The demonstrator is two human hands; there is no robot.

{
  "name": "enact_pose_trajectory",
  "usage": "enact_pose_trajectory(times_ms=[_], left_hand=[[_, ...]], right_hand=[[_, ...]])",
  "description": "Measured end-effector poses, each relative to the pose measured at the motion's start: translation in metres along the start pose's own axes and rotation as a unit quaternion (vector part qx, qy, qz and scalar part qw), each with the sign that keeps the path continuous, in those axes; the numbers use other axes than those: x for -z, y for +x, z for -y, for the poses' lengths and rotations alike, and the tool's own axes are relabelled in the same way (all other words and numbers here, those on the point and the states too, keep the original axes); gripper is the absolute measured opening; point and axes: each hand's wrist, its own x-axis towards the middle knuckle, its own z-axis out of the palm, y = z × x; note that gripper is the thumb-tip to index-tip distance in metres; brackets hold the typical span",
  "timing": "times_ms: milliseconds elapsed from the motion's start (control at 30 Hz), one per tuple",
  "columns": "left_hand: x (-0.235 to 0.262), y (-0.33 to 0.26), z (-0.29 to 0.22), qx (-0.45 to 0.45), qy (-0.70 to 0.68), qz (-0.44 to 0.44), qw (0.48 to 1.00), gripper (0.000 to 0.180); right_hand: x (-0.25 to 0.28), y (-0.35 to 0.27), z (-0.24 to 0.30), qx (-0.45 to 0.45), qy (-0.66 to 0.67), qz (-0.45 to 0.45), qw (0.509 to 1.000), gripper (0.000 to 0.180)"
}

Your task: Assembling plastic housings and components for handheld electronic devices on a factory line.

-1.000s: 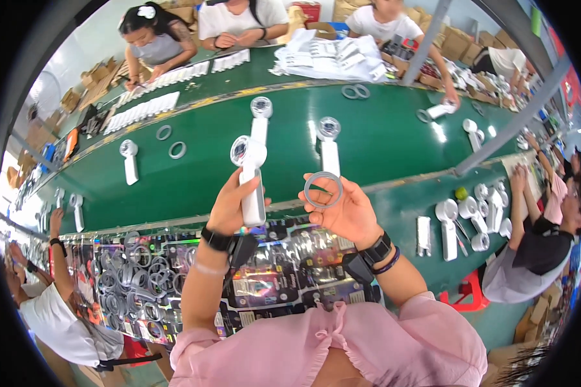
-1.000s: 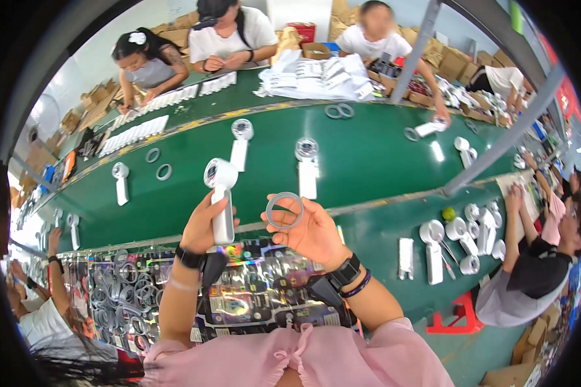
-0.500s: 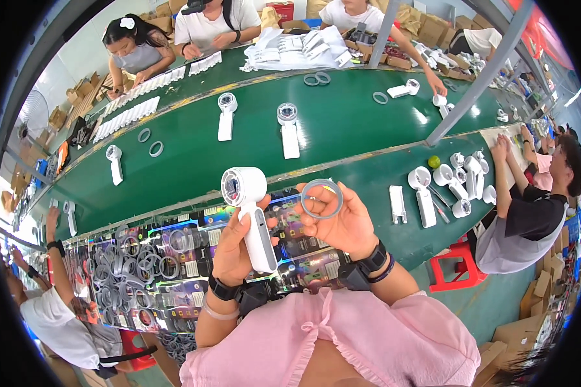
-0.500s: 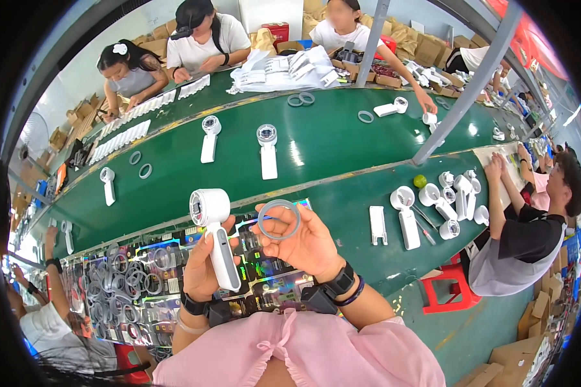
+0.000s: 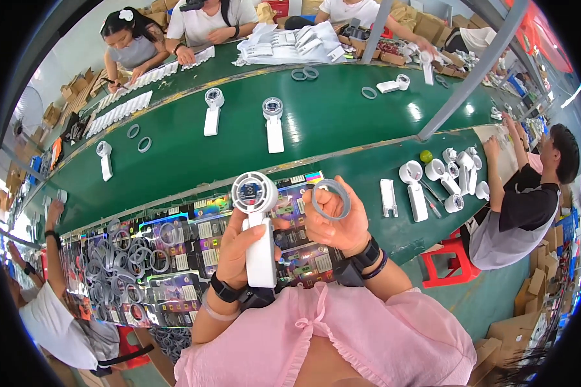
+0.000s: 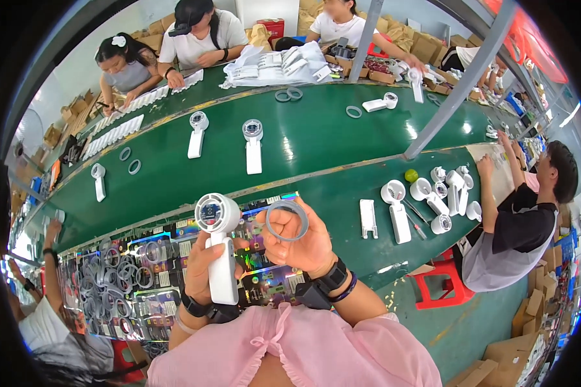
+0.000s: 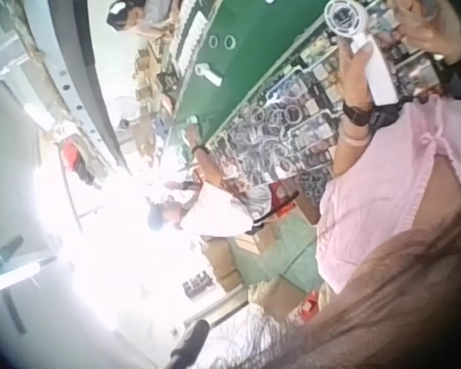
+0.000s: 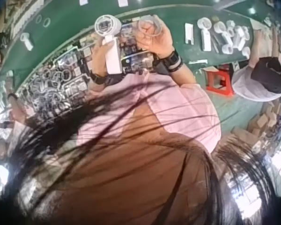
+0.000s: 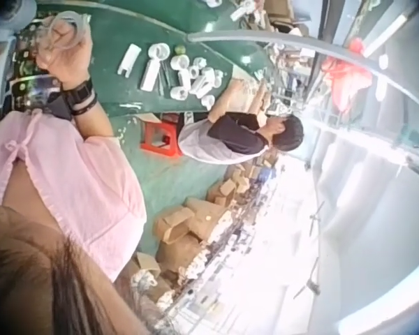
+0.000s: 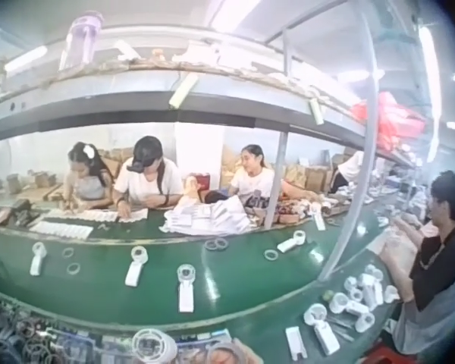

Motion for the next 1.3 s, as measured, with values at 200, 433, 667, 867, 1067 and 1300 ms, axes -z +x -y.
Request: enact_pose_trajectory(times_ms=[200,433,667,867,1067,1300], left_hand=[[-0.009,0.001,0.004,0.009,0.068,-0.007,0.998,0.058],[-0.014,0.005,0.012,-0.013,0.117,-0.014,0.993,0.07],[-0.012,0.008,0.023,-0.075,0.176,-0.025,0.981,0.073],[-0.006,0.008,0.027,-0.123,0.238,0.005,0.963,0.074],[-0.01,0.007,0.026,-0.106,0.229,0.026,0.967,0.079],[-0.004,0.007,0.029,-0.16,0.299,0.038,0.94,0.084]], right_hand=[[0.005,0.001,0.0,-0.01,0.009,-0.024,1.0,0.078],[-0.014,0.007,0.001,0.152,-0.562,-0.146,0.8,0.07],[-0.03,0.02,-0.018,0.276,-0.878,-0.119,0.373,0.07],[-0.031,0.025,-0.022,0.323,-0.891,-0.073,0.31,0.066],[-0.034,0.025,-0.023,0.331,-0.891,-0.072,0.302,0.066],[-0.035,0.024,-0.023,0.33,-0.884,-0.079,0.32,0.068]])
